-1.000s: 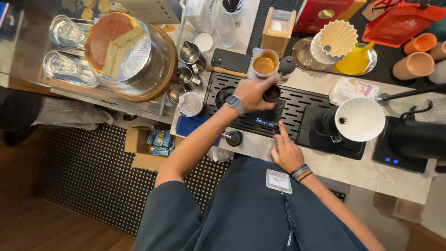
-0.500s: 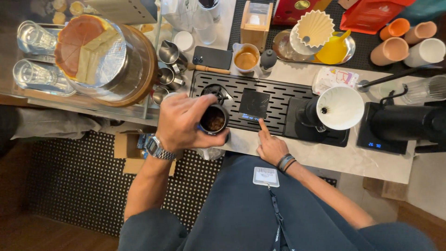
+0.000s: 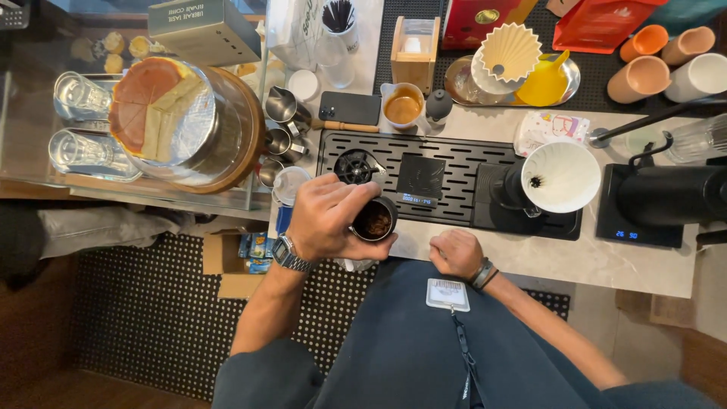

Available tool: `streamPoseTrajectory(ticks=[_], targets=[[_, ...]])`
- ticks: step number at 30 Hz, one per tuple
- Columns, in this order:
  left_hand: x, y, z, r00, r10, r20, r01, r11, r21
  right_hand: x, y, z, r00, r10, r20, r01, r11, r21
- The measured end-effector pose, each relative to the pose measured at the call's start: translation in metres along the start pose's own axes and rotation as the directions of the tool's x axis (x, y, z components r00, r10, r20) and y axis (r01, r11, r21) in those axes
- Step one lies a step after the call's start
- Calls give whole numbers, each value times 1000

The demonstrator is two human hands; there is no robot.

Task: Preparing a paper coffee filter by folding it into a cone shape and placing it in a dripper.

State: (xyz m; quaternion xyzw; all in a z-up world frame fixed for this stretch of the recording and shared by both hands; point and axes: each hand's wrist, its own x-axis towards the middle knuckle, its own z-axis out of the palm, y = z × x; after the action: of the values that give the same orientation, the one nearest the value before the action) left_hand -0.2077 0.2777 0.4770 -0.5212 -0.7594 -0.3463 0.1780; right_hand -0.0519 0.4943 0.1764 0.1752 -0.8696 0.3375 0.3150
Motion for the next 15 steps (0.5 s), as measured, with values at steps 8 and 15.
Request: streamPoseTrajectory(ticks=[8,15], targets=[[-2,-8,14,1000,7,21,-6,1000,-12,19,-7,-6,999,-11,31,9,998,69],[-7,-11,16,998,-30,57,31,1000,-4,41,-11,-4,998,23,-51,-16,993,121]])
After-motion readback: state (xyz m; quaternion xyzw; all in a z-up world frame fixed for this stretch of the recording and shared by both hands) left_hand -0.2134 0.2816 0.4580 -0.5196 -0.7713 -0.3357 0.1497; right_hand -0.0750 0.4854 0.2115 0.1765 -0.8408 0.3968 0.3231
